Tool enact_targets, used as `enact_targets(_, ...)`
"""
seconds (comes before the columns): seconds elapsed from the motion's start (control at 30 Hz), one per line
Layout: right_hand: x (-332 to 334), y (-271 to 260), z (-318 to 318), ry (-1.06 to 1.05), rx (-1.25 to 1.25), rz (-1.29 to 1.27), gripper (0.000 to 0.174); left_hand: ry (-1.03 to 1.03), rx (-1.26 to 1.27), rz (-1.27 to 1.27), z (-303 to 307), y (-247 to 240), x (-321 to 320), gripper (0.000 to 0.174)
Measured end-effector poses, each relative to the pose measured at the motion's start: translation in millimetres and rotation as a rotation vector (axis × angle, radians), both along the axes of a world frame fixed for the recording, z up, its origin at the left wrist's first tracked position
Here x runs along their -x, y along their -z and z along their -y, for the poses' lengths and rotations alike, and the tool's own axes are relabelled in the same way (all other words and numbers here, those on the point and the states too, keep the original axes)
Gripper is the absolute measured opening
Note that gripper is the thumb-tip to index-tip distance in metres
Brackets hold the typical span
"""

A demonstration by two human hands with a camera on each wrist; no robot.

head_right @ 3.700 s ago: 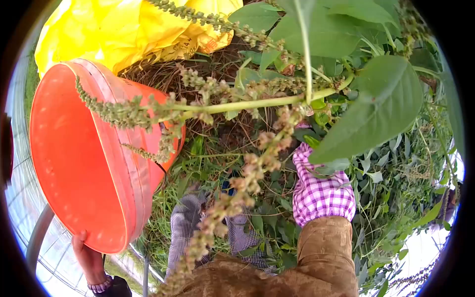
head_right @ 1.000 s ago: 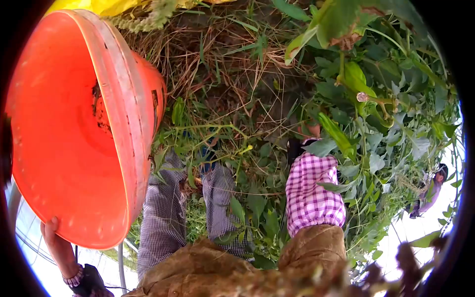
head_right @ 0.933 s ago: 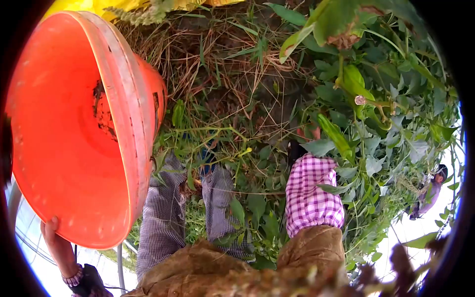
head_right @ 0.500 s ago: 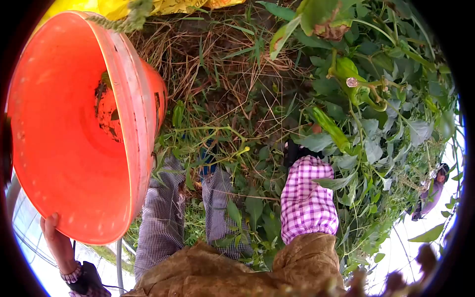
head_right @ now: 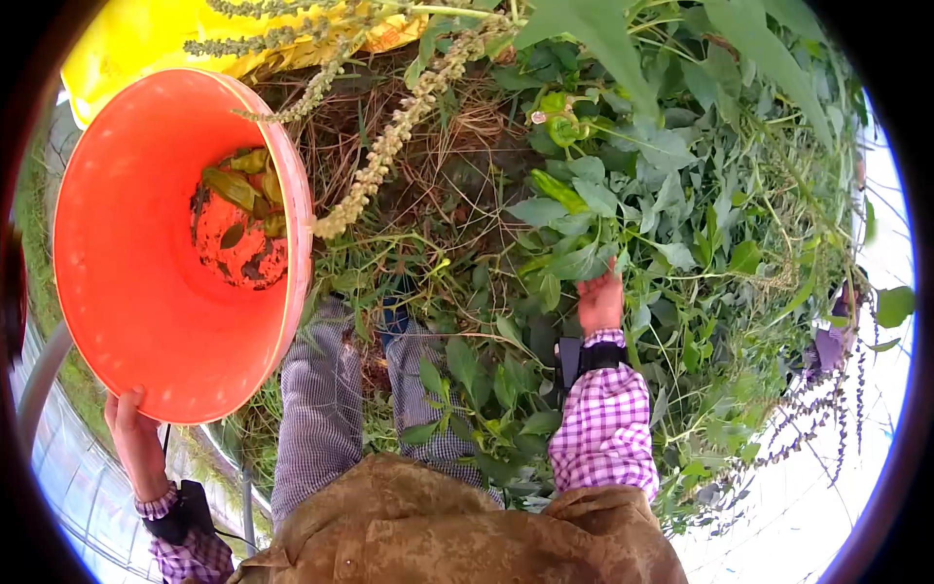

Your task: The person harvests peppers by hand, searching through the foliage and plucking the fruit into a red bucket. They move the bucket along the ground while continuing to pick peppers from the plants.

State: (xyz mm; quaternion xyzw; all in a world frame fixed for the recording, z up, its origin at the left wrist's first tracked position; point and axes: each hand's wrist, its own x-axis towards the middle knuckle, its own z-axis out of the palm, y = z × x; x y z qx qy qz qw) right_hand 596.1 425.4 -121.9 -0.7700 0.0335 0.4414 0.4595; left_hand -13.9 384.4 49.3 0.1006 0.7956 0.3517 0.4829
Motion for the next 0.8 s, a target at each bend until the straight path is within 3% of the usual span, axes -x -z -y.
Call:
enact_targets(0.13,-1.2,-23.1,17.2,0.074,0.049,-0.088,0.034,-0.043,-0.049,0.005,-2.1,6.0,-4.2,0.028)
enact_targets(0.17,1.3,-31.6,22.7,0.0,-0.056,-0.161,0.03,-0.07,-0.043,0.013,-2.5,6.5,-1.7,0.028)
enact_targets(0.2,6.7,-33.6,14.7,0.01,0.049,-0.103,0.028,-0.099,-0.031,0.018,-3.9,7.9,1.7,0.028)
enact_targets(0.27,-17.0,-14.2,28.3,0.053,0.027,-0.251,0.027,-0.088,-0.031,0.005,-6.6,10.4,8.4,0.028)
enact_targets(0.4,31.7,-53.2,4.9,0.181,0.091,-0.124,0.029,-0.087,-0.056,0.089,-4.3,12.9,14.2,0.028)
enact_targets(0.43,28.0,-56.7,11.0,0.08,0.021,-0.219,0.03,-0.084,-0.062,0.086,0.0,13.5,14.4,0.028)
enact_targets(0.6,57.7,-98.0,31.8,-0.285,0.099,-0.1,0.034,0.095,-0.025,0.206,0.5,32.1,18.7,0.029)
enact_targets(0.7,135.2,-156.8,27.8,-0.502,0.131,0.008,0.033,0.086,-0.051,0.216,4.5,61.9,25.8,0.029)
enact_targets(0.8,200.4,-214.4,25.5,-0.43,-0.275,-0.009,0.029,0.139,-0.044,0.251,-5.3,84.8,17.7,0.03)
